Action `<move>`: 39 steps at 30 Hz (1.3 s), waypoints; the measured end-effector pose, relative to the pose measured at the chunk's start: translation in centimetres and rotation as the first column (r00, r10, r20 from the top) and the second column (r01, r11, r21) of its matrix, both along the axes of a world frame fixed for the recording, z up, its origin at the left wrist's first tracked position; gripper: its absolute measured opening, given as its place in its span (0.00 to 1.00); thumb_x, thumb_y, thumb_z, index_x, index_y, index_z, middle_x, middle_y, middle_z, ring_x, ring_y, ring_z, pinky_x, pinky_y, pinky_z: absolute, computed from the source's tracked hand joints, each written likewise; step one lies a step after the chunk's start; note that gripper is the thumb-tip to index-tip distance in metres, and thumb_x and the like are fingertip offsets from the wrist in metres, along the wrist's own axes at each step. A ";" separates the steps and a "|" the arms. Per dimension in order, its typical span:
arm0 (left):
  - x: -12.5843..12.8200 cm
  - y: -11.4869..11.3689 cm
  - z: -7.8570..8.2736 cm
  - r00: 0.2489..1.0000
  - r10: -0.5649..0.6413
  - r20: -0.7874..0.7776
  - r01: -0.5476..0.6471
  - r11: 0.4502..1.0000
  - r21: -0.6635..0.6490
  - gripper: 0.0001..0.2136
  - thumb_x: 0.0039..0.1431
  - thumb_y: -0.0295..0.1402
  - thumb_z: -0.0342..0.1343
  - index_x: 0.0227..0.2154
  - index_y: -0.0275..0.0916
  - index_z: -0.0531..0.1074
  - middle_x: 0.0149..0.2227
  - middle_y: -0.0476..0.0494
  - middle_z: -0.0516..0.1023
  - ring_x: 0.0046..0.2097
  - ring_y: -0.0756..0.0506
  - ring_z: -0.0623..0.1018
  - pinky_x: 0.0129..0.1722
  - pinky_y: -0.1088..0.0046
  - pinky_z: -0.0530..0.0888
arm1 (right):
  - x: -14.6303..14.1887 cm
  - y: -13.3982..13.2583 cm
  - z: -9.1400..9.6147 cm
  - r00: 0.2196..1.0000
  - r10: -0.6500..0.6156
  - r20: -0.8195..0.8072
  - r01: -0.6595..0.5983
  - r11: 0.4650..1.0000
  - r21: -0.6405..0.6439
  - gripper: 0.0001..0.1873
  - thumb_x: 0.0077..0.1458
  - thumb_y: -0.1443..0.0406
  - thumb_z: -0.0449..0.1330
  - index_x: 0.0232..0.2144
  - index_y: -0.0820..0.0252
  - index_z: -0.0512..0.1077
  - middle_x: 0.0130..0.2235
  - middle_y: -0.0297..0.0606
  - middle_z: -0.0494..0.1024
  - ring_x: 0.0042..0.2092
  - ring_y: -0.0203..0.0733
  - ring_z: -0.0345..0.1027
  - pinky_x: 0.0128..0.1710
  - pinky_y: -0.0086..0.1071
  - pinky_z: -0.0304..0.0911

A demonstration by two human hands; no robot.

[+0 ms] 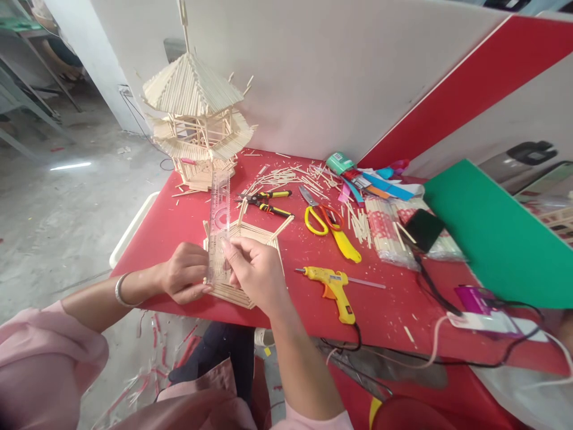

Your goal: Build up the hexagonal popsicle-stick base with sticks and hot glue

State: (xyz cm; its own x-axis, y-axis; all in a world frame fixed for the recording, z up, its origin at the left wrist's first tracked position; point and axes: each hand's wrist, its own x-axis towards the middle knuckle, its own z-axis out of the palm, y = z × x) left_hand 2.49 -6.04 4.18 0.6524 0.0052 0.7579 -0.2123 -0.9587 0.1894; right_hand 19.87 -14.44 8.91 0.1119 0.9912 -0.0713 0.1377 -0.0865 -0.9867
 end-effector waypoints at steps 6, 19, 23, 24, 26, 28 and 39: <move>0.1 0.0 -0.1 1.000 0.006 0.006 -0.006 1.000 0.014 0.17 0.71 0.34 0.45 0.22 0.43 0.57 0.17 0.53 0.61 0.20 0.49 0.64 0.22 0.67 0.59 | 0.0 -0.1 -0.1 1.000 -0.012 0.003 0.012 1.000 -0.018 0.20 0.59 0.49 0.63 0.30 0.60 0.77 0.20 0.28 0.70 0.18 0.29 0.63 0.17 0.24 0.60; -0.5 0.8 -0.5 0.899 0.342 0.274 -0.302 0.936 -0.179 0.09 0.66 0.28 0.49 0.28 0.41 0.64 0.21 0.52 0.63 0.22 0.50 0.63 0.23 0.71 0.61 | 0.1 0.0 -0.2 0.999 -0.028 0.042 0.030 0.999 -0.038 0.20 0.58 0.48 0.63 0.34 0.60 0.81 0.20 0.30 0.72 0.17 0.31 0.63 0.16 0.24 0.59; -0.1 1.3 -0.8 0.790 0.515 0.334 -0.385 0.839 -0.384 0.04 0.61 0.26 0.57 0.32 0.40 0.67 0.28 0.50 0.68 0.26 0.51 0.64 0.23 0.75 0.62 | 0.2 0.0 -0.3 0.998 -0.021 0.061 0.024 0.999 -0.044 0.19 0.59 0.51 0.63 0.37 0.60 0.82 0.17 0.28 0.69 0.17 0.31 0.64 0.16 0.23 0.59; 0.1 1.4 -0.9 0.783 0.532 0.324 -0.389 0.824 -0.412 0.03 0.60 0.27 0.58 0.34 0.40 0.68 0.31 0.48 0.70 0.27 0.52 0.65 0.23 0.75 0.62 | 0.2 0.0 -0.2 0.998 -0.020 0.063 0.023 0.999 -0.044 0.18 0.59 0.51 0.63 0.37 0.60 0.82 0.17 0.28 0.69 0.17 0.31 0.64 0.16 0.23 0.59; 0.3 1.6 -1.1 0.782 0.548 0.297 -0.399 0.806 -0.438 0.04 0.61 0.28 0.59 0.38 0.39 0.71 0.35 0.45 0.73 0.29 0.52 0.66 0.24 0.77 0.64 | 0.2 0.0 -0.1 0.997 -0.016 0.072 0.019 0.999 -0.042 0.17 0.59 0.52 0.63 0.36 0.60 0.82 0.16 0.27 0.69 0.16 0.31 0.64 0.17 0.23 0.59; 0.4 1.7 -1.3 0.784 0.554 0.281 -0.406 0.799 -0.444 0.04 0.61 0.29 0.60 0.38 0.39 0.72 0.36 0.45 0.73 0.29 0.53 0.67 0.24 0.78 0.65 | 0.2 0.0 0.1 0.996 -0.015 0.084 0.019 0.999 -0.044 0.17 0.59 0.52 0.62 0.35 0.60 0.81 0.16 0.27 0.69 0.16 0.31 0.63 0.17 0.24 0.59; 0.8 2.4 -1.7 0.763 0.588 0.270 -0.424 0.770 -0.477 0.04 0.62 0.30 0.62 0.34 0.38 0.73 0.34 0.48 0.75 0.25 0.56 0.66 0.22 0.80 0.64 | 0.2 0.4 0.3 0.995 -0.007 0.100 0.011 0.999 -0.043 0.17 0.57 0.51 0.62 0.32 0.59 0.80 0.17 0.27 0.68 0.16 0.32 0.63 0.16 0.24 0.59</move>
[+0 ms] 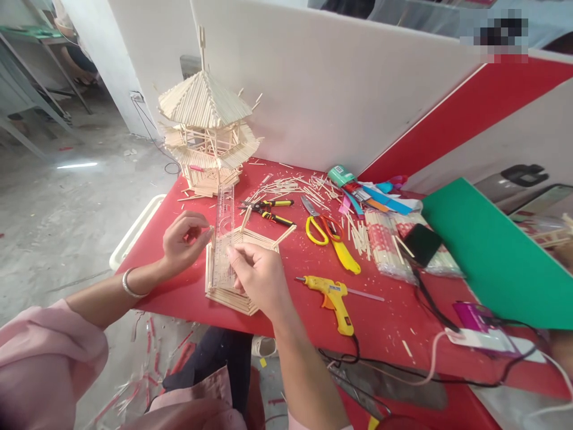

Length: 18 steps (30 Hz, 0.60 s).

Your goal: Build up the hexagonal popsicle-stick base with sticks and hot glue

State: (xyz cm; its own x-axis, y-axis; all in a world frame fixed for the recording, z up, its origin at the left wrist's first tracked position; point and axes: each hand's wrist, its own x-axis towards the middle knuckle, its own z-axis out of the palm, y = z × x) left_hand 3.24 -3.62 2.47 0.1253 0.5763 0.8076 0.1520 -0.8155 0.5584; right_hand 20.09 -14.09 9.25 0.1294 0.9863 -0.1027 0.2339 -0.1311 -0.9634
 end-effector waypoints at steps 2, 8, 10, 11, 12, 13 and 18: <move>0.0 0.0 0.0 1.000 0.004 0.000 -0.004 1.000 0.002 0.03 0.63 0.30 0.62 0.34 0.38 0.73 0.34 0.48 0.75 0.25 0.56 0.67 0.22 0.80 0.64 | 0.0 0.0 0.0 1.000 0.003 0.005 -0.003 1.000 -0.004 0.17 0.57 0.52 0.63 0.32 0.59 0.80 0.16 0.27 0.68 0.16 0.32 0.63 0.16 0.24 0.59; 0.1 0.0 0.1 1.000 -0.010 0.006 0.010 1.000 0.004 0.03 0.62 0.29 0.62 0.34 0.37 0.74 0.34 0.48 0.75 0.26 0.57 0.68 0.22 0.81 0.64 | 0.1 0.0 0.0 1.000 0.023 0.016 -0.022 1.000 -0.020 0.16 0.58 0.52 0.62 0.32 0.59 0.80 0.15 0.27 0.67 0.16 0.31 0.63 0.17 0.24 0.58; 0.1 0.0 0.1 1.000 -0.011 0.001 0.011 1.000 -0.002 0.03 0.62 0.29 0.62 0.35 0.37 0.74 0.34 0.48 0.75 0.26 0.57 0.69 0.22 0.80 0.64 | 0.1 0.0 0.1 0.999 0.030 0.022 -0.029 0.999 -0.026 0.17 0.59 0.52 0.61 0.31 0.59 0.79 0.16 0.27 0.68 0.17 0.31 0.63 0.17 0.24 0.59; 0.1 0.0 0.1 1.000 -0.010 -0.003 0.010 1.000 -0.004 0.02 0.62 0.29 0.62 0.35 0.37 0.74 0.34 0.48 0.75 0.26 0.57 0.69 0.22 0.80 0.64 | 0.1 0.0 0.1 0.999 0.032 0.022 -0.032 0.999 -0.028 0.17 0.59 0.52 0.62 0.30 0.59 0.78 0.16 0.27 0.68 0.17 0.31 0.63 0.18 0.24 0.59; 0.1 0.0 0.1 1.000 -0.009 -0.007 0.009 1.000 -0.006 0.02 0.62 0.28 0.62 0.35 0.37 0.74 0.34 0.48 0.75 0.26 0.57 0.69 0.22 0.80 0.64 | 0.1 0.1 0.2 0.999 0.033 0.020 -0.032 0.999 -0.031 0.17 0.58 0.52 0.62 0.30 0.59 0.78 0.16 0.27 0.68 0.17 0.31 0.63 0.18 0.24 0.59; 0.0 0.0 0.1 1.000 -0.008 -0.008 0.007 1.000 -0.009 0.02 0.62 0.28 0.62 0.35 0.37 0.74 0.33 0.48 0.75 0.26 0.57 0.69 0.22 0.80 0.64 | 0.1 0.1 0.2 0.999 0.034 0.019 -0.033 0.999 -0.035 0.17 0.58 0.52 0.62 0.29 0.59 0.77 0.16 0.27 0.68 0.17 0.31 0.63 0.18 0.24 0.58; 0.0 0.0 0.1 1.000 -0.012 -0.010 0.012 1.000 -0.012 0.02 0.62 0.28 0.62 0.35 0.37 0.74 0.33 0.48 0.76 0.25 0.57 0.69 0.22 0.81 0.65 | 0.1 0.1 0.3 0.999 0.043 0.028 -0.042 0.998 -0.045 0.17 0.59 0.52 0.62 0.29 0.59 0.76 0.16 0.26 0.67 0.17 0.31 0.63 0.19 0.24 0.59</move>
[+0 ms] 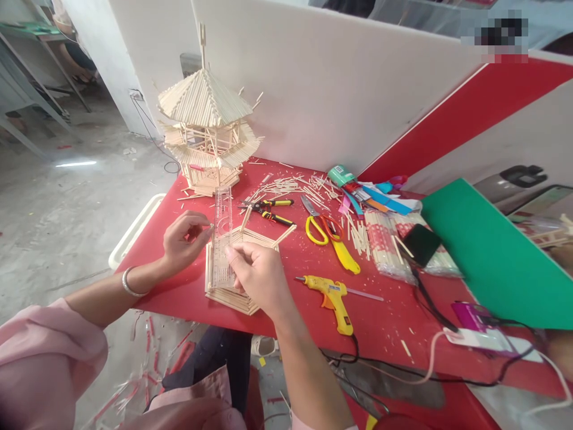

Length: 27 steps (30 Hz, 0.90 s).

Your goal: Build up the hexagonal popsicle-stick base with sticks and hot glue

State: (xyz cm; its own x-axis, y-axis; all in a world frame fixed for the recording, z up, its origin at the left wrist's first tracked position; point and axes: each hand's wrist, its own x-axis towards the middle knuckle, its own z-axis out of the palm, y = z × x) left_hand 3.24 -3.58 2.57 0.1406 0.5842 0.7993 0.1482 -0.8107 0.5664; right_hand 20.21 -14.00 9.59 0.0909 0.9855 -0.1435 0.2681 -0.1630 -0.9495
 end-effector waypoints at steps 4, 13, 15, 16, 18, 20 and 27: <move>0.0 0.0 0.0 1.000 0.011 -0.008 -0.012 1.000 -0.008 0.02 0.62 0.28 0.62 0.35 0.38 0.74 0.33 0.49 0.76 0.25 0.57 0.68 0.22 0.80 0.65 | 0.0 0.0 0.0 1.000 0.005 -0.005 -0.005 1.000 -0.005 0.17 0.59 0.52 0.61 0.28 0.59 0.76 0.16 0.26 0.67 0.17 0.30 0.62 0.18 0.23 0.58; 0.0 0.0 -0.1 1.000 0.012 -0.012 -0.012 1.000 -0.021 0.02 0.62 0.28 0.62 0.35 0.39 0.74 0.33 0.48 0.76 0.25 0.56 0.69 0.23 0.80 0.66 | 0.1 0.2 -0.2 1.000 0.017 0.002 -0.017 1.000 -0.016 0.17 0.58 0.52 0.61 0.30 0.60 0.77 0.16 0.27 0.68 0.17 0.31 0.62 0.18 0.24 0.58; 0.0 0.0 -0.1 1.000 0.012 -0.010 -0.012 1.000 -0.026 0.02 0.62 0.28 0.62 0.34 0.38 0.74 0.33 0.48 0.76 0.25 0.57 0.69 0.22 0.80 0.65 | 0.1 0.2 -0.2 1.000 0.025 0.007 -0.025 1.000 -0.009 0.17 0.59 0.52 0.61 0.30 0.60 0.77 0.16 0.27 0.68 0.17 0.31 0.63 0.18 0.24 0.58; 0.0 0.0 -0.1 1.000 0.012 -0.010 -0.013 1.000 -0.027 0.02 0.62 0.28 0.62 0.34 0.38 0.74 0.33 0.48 0.76 0.25 0.57 0.69 0.22 0.80 0.65 | 0.2 0.2 -0.2 1.000 0.027 0.011 -0.027 1.000 -0.005 0.17 0.59 0.53 0.61 0.30 0.60 0.77 0.16 0.27 0.68 0.17 0.31 0.63 0.18 0.24 0.58; 0.0 0.0 -0.1 1.000 0.012 -0.010 -0.012 1.000 -0.027 0.02 0.62 0.28 0.62 0.34 0.38 0.74 0.33 0.48 0.76 0.25 0.57 0.69 0.23 0.80 0.65 | 0.2 0.2 -0.1 0.999 0.032 0.019 -0.032 0.999 0.002 0.16 0.59 0.53 0.61 0.30 0.60 0.77 0.15 0.27 0.68 0.17 0.31 0.63 0.19 0.24 0.58; 0.0 0.0 -0.1 1.000 0.014 -0.011 -0.014 1.000 -0.025 0.02 0.62 0.28 0.62 0.35 0.38 0.74 0.33 0.48 0.76 0.25 0.57 0.69 0.23 0.80 0.65 | 0.1 0.2 -0.1 0.999 0.036 0.023 -0.036 0.999 0.009 0.16 0.60 0.54 0.61 0.30 0.60 0.77 0.16 0.26 0.68 0.17 0.31 0.63 0.19 0.24 0.58; 0.0 0.0 -0.1 1.000 0.017 -0.012 -0.017 0.999 -0.035 0.02 0.62 0.28 0.62 0.34 0.39 0.74 0.33 0.48 0.76 0.25 0.56 0.69 0.23 0.79 0.65 | 0.1 0.2 -0.3 0.999 0.031 0.022 -0.031 0.999 0.006 0.16 0.60 0.54 0.60 0.32 0.60 0.78 0.16 0.27 0.68 0.16 0.31 0.63 0.18 0.24 0.57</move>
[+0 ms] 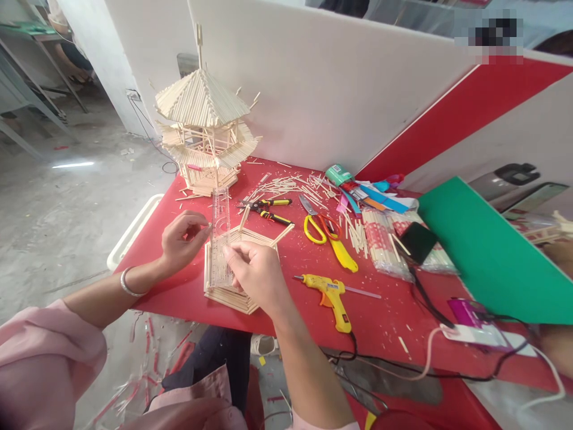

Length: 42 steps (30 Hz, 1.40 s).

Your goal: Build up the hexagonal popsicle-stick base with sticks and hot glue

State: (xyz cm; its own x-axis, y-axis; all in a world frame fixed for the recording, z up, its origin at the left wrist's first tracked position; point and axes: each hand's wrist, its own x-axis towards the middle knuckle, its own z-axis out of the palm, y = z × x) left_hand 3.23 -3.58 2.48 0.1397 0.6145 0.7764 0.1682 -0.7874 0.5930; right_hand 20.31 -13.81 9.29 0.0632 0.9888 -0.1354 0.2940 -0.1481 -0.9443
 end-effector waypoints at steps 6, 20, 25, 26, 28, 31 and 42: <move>0.0 0.0 0.1 1.000 0.004 -0.002 -0.004 1.000 0.000 0.02 0.62 0.29 0.62 0.34 0.39 0.74 0.32 0.49 0.76 0.25 0.56 0.69 0.22 0.79 0.65 | 0.0 0.0 -0.1 1.000 0.000 -0.006 0.000 1.000 -0.013 0.16 0.60 0.53 0.61 0.31 0.60 0.77 0.16 0.27 0.69 0.17 0.31 0.63 0.18 0.24 0.57; 0.0 0.0 0.1 1.000 0.003 -0.013 -0.003 1.000 -0.010 0.02 0.62 0.28 0.61 0.34 0.39 0.74 0.32 0.49 0.76 0.25 0.56 0.69 0.23 0.79 0.65 | -0.2 -0.2 0.2 1.000 0.002 -0.017 -0.002 1.000 -0.019 0.17 0.60 0.54 0.61 0.27 0.59 0.74 0.14 0.25 0.66 0.16 0.30 0.61 0.18 0.24 0.56; 0.0 0.0 0.1 1.000 -0.003 -0.001 0.003 1.000 -0.008 0.02 0.62 0.28 0.61 0.34 0.39 0.74 0.32 0.49 0.76 0.25 0.56 0.69 0.22 0.79 0.65 | -0.2 -0.1 0.2 1.000 -0.006 -0.027 0.005 1.000 -0.025 0.16 0.59 0.53 0.61 0.27 0.59 0.74 0.15 0.26 0.67 0.16 0.30 0.61 0.18 0.25 0.56; 0.0 0.0 0.1 1.000 -0.003 -0.001 0.003 1.000 -0.009 0.02 0.62 0.28 0.61 0.34 0.39 0.74 0.32 0.49 0.76 0.25 0.56 0.69 0.22 0.79 0.65 | -0.2 -0.1 0.2 1.000 -0.007 -0.028 0.006 1.000 -0.023 0.16 0.59 0.53 0.61 0.27 0.59 0.75 0.15 0.26 0.67 0.16 0.30 0.61 0.18 0.25 0.56; 0.0 0.0 0.0 1.000 -0.001 0.001 0.001 1.000 -0.011 0.02 0.62 0.28 0.61 0.34 0.39 0.74 0.32 0.48 0.76 0.25 0.56 0.69 0.22 0.78 0.65 | -0.2 -0.1 0.2 1.000 -0.006 -0.027 0.006 1.000 -0.020 0.16 0.59 0.53 0.61 0.27 0.59 0.75 0.16 0.26 0.66 0.16 0.30 0.61 0.18 0.25 0.57; 0.0 0.0 0.0 1.000 0.000 0.000 0.000 1.000 -0.013 0.02 0.62 0.28 0.61 0.34 0.39 0.74 0.32 0.48 0.76 0.25 0.56 0.69 0.23 0.78 0.65 | -0.2 -0.1 0.3 1.000 -0.002 -0.023 0.001 1.000 -0.024 0.16 0.59 0.53 0.61 0.28 0.59 0.75 0.15 0.26 0.66 0.16 0.31 0.61 0.18 0.25 0.57; -0.7 -0.2 0.1 0.995 -0.096 0.010 0.096 0.995 -0.038 0.02 0.62 0.28 0.58 0.37 0.40 0.73 0.35 0.47 0.73 0.28 0.54 0.68 0.23 0.77 0.64 | -0.3 0.0 0.3 1.000 -0.004 -0.019 0.004 1.000 -0.029 0.16 0.58 0.53 0.61 0.29 0.59 0.77 0.15 0.27 0.67 0.16 0.32 0.62 0.18 0.25 0.57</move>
State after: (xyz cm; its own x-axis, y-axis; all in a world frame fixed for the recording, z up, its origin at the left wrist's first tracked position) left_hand 2.49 -3.75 2.61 0.1931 0.6283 0.7536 0.0875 -0.7761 0.6245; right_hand 20.00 -13.86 9.58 0.0643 0.9841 -0.1655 0.2752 -0.1769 -0.9450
